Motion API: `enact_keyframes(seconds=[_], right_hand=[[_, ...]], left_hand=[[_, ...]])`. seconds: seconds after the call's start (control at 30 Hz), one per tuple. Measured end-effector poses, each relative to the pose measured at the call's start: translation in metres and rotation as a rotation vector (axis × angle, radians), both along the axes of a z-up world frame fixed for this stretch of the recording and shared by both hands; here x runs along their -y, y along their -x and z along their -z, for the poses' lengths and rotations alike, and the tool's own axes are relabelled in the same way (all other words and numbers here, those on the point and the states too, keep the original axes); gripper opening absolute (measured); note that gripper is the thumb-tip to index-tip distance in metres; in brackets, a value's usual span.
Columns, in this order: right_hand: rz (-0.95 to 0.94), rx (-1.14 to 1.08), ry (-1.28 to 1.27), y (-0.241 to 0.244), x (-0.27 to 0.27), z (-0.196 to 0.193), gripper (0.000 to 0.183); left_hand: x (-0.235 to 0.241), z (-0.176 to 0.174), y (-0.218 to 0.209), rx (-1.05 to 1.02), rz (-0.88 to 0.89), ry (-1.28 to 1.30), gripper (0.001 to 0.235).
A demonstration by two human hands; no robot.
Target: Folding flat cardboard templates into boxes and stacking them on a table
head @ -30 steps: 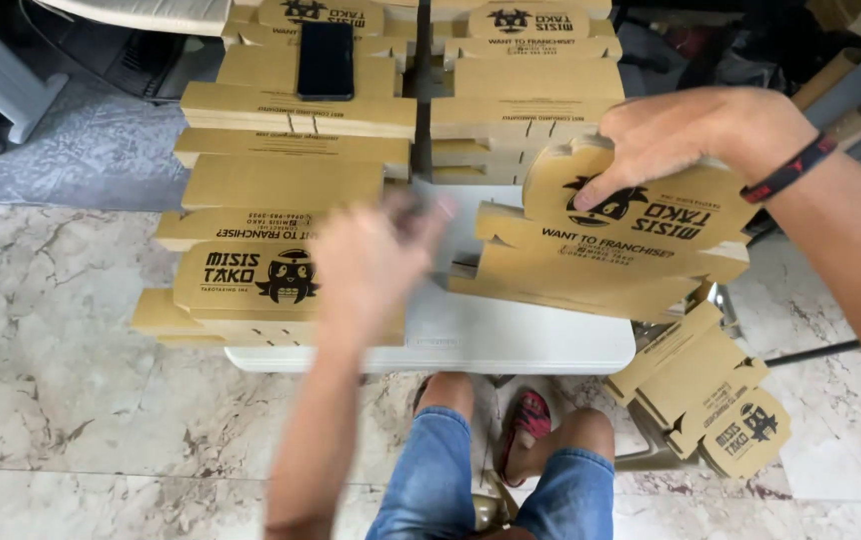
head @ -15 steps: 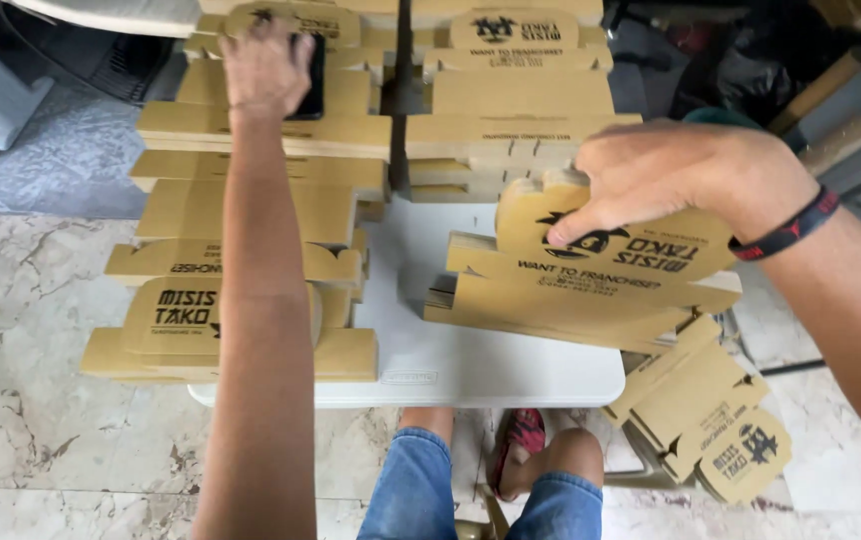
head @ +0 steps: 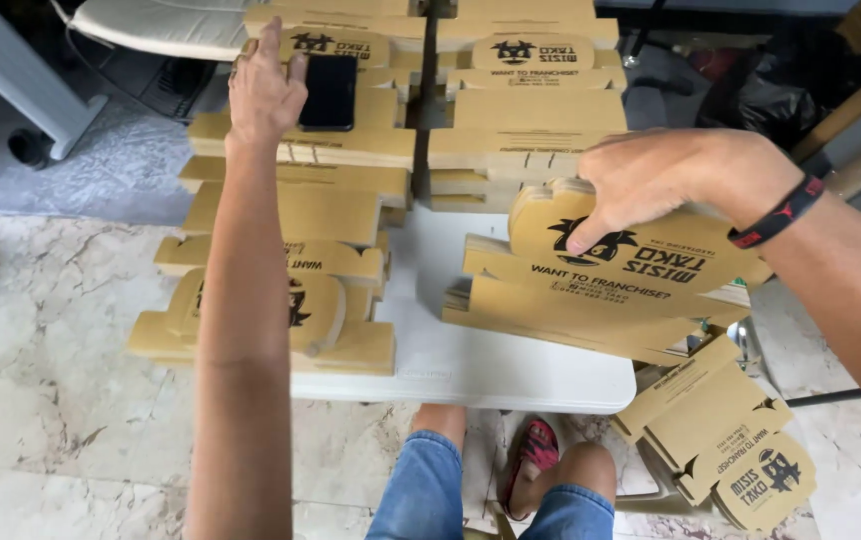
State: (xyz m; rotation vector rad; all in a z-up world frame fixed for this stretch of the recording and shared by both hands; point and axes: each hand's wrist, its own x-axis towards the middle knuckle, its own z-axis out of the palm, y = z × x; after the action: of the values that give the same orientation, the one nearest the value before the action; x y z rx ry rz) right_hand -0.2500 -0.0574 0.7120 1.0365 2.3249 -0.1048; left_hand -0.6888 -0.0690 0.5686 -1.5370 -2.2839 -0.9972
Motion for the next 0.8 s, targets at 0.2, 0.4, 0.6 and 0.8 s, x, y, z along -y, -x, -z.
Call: enact_keyframes(seconds=[0.2,0.4,0.6,0.8], right_hand=[[-0.054,-0.01,-0.084,-0.004,0.02,0.001,0.067],[0.014,-0.135,-0.136,-0.016,0.06,-0.032,0.064],[0.089,-0.143,-0.293,-0.034,0.107,-0.067,0.078],[0.379,-0.667,-0.243,-0.122,0.124,-0.065,0.043]], left_hand=[[0.161,-0.063,-0.128,0.047,0.312,0.064,0.045],[0.277,0.031,-0.231,0.576,0.54,-0.28,0.022],[0.319,0.147,-0.331,1.137,0.288,-0.397,0.023],[0.277,0.21,-0.376,1.419,0.951,-0.586,0.118]])
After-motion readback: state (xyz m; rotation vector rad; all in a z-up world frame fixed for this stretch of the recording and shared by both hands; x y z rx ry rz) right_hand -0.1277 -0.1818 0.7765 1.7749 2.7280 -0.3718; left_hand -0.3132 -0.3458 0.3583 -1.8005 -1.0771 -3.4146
